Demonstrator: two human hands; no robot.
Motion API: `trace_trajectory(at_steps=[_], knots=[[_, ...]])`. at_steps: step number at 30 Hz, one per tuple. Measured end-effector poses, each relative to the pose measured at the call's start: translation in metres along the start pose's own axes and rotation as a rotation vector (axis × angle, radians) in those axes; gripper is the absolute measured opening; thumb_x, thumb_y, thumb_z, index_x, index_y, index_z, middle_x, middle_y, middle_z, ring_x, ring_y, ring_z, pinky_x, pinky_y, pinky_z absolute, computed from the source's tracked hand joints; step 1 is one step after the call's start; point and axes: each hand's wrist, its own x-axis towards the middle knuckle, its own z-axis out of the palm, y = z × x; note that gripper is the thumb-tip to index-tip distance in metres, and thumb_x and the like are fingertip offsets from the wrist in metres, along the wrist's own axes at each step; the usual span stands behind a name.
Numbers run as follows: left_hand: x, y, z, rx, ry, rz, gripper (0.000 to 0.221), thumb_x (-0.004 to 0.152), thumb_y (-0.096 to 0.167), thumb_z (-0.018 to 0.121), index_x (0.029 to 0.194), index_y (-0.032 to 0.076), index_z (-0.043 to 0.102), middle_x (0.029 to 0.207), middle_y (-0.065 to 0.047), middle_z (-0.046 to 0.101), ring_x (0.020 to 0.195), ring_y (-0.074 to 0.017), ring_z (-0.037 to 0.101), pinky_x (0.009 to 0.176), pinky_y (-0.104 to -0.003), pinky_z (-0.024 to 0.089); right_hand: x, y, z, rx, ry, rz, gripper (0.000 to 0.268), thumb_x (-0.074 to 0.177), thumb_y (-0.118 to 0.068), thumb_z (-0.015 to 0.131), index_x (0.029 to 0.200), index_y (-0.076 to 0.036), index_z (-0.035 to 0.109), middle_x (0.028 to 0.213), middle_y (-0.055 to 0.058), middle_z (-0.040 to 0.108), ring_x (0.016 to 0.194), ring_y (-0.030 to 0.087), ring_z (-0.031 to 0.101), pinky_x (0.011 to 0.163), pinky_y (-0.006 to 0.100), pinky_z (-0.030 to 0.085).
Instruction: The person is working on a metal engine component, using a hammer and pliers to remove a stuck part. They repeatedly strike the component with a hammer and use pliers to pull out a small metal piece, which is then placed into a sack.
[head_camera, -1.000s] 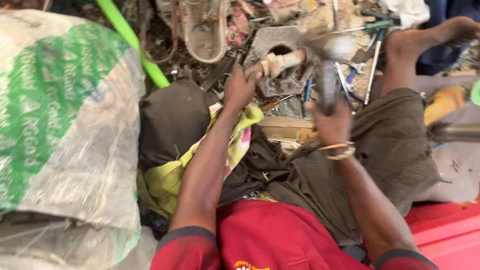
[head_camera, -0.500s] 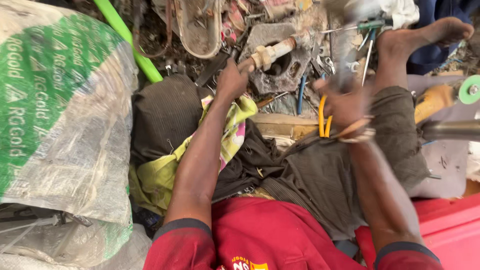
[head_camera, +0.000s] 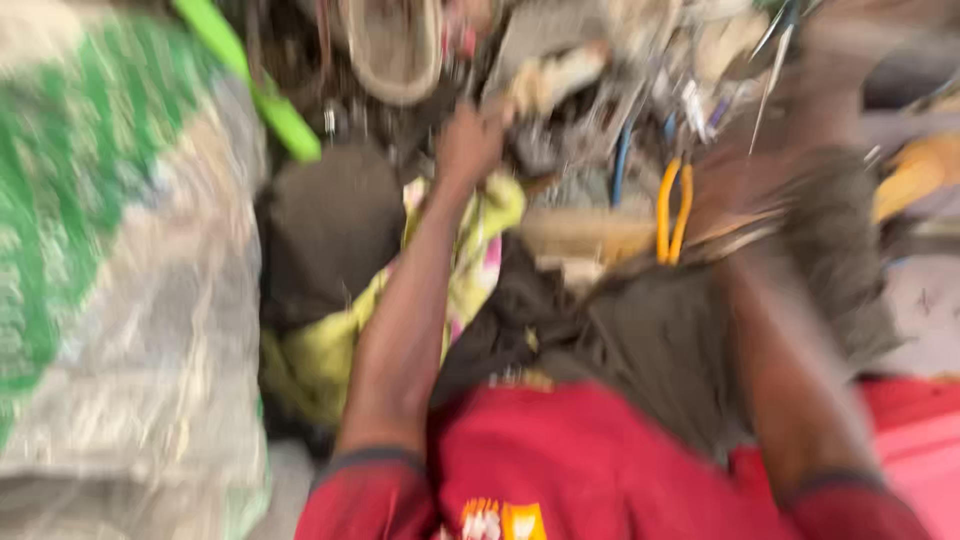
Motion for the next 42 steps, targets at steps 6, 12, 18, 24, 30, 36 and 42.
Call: trace_trajectory(at_steps=[6, 12, 18, 24, 30, 36, 42], knots=[[-0.028, 0.013, -0.005, -0.122, 0.051, 0.094, 0.063, 0.093, 0.046, 0.063, 0.129, -0.005, 0.050, 0.118, -0.031, 0.065, 0.112, -0.0462, 0.063, 0.093, -0.055, 0.048, -0.132, -0.080, 0.055, 0.287, -0.021, -0.210, 0.046, 0.090, -0.016, 0.083, 0.126, 0.004, 0.063, 0.094, 0.011, 0.067, 0.080, 0.024, 0.061, 0.070, 0.039, 0.049], [-0.021, 0.001, -0.021, -0.132, 0.054, 0.040, 0.057, 0.100, 0.046, 0.062, 0.129, -0.003, 0.056, 0.120, -0.031, 0.068, 0.114, -0.0454, 0.065, 0.098, -0.052, 0.049, -0.148, -0.107, 0.002, 0.676, 0.069, 0.167, 0.025, 0.093, -0.011, 0.080, 0.098, -0.005, 0.057, 0.069, 0.001, 0.059, 0.049, 0.008, 0.050, 0.040, 0.026, 0.039], [0.003, -0.013, -0.012, -0.429, 0.073, 0.031, 0.064, 0.089, 0.043, 0.071, 0.130, -0.005, 0.059, 0.112, -0.019, 0.072, 0.098, -0.0263, 0.072, 0.085, -0.040, 0.054, -0.107, -0.058, -0.010, 0.600, 0.123, 0.268, 0.022, 0.090, -0.009, 0.083, 0.101, -0.006, 0.064, 0.076, -0.003, 0.066, 0.056, 0.006, 0.058, 0.044, 0.026, 0.045], [0.007, -0.015, -0.015, -0.733, -0.062, 0.010, 0.066, 0.090, 0.044, 0.076, 0.125, -0.011, 0.070, 0.096, -0.014, 0.069, 0.070, -0.0164, 0.056, 0.058, -0.033, 0.048, 0.003, 0.069, 0.039, 0.642, -0.170, 0.409, 0.028, 0.093, -0.016, 0.084, 0.090, 0.001, 0.062, 0.067, 0.007, 0.061, 0.051, 0.018, 0.056, 0.047, 0.035, 0.044], [-0.017, 0.001, -0.034, -0.894, -0.187, 0.033, 0.065, 0.092, 0.044, 0.074, 0.134, -0.003, 0.060, 0.078, -0.005, 0.057, 0.058, -0.0126, 0.051, 0.048, -0.029, 0.044, -0.016, 0.084, 0.058, -0.017, 0.006, 0.085, 0.042, 0.094, -0.028, 0.086, 0.110, 0.007, 0.069, 0.093, 0.021, 0.070, 0.081, 0.033, 0.065, 0.072, 0.046, 0.052], [-0.032, 0.026, -0.045, -1.088, -0.435, 0.064, 0.060, 0.091, 0.046, 0.073, 0.129, 0.003, 0.057, 0.079, 0.002, 0.053, 0.059, -0.0084, 0.051, 0.048, -0.028, 0.049, -0.056, -0.036, 0.022, 0.358, 0.076, -0.210, 0.059, 0.106, -0.031, 0.078, 0.145, 0.004, 0.052, 0.135, 0.023, 0.066, 0.126, 0.033, 0.063, 0.103, 0.045, 0.053], [-0.040, 0.030, -0.033, -1.020, -0.499, 0.138, 0.072, 0.089, 0.048, 0.075, 0.144, 0.010, 0.048, 0.087, -0.005, 0.060, 0.062, -0.0110, 0.057, 0.049, -0.027, 0.050, -0.070, -0.111, 0.036, 1.296, -0.211, -0.004, 0.064, 0.097, -0.022, 0.073, 0.147, -0.003, 0.038, 0.130, 0.008, 0.066, 0.125, 0.032, 0.066, 0.099, 0.049, 0.061]])
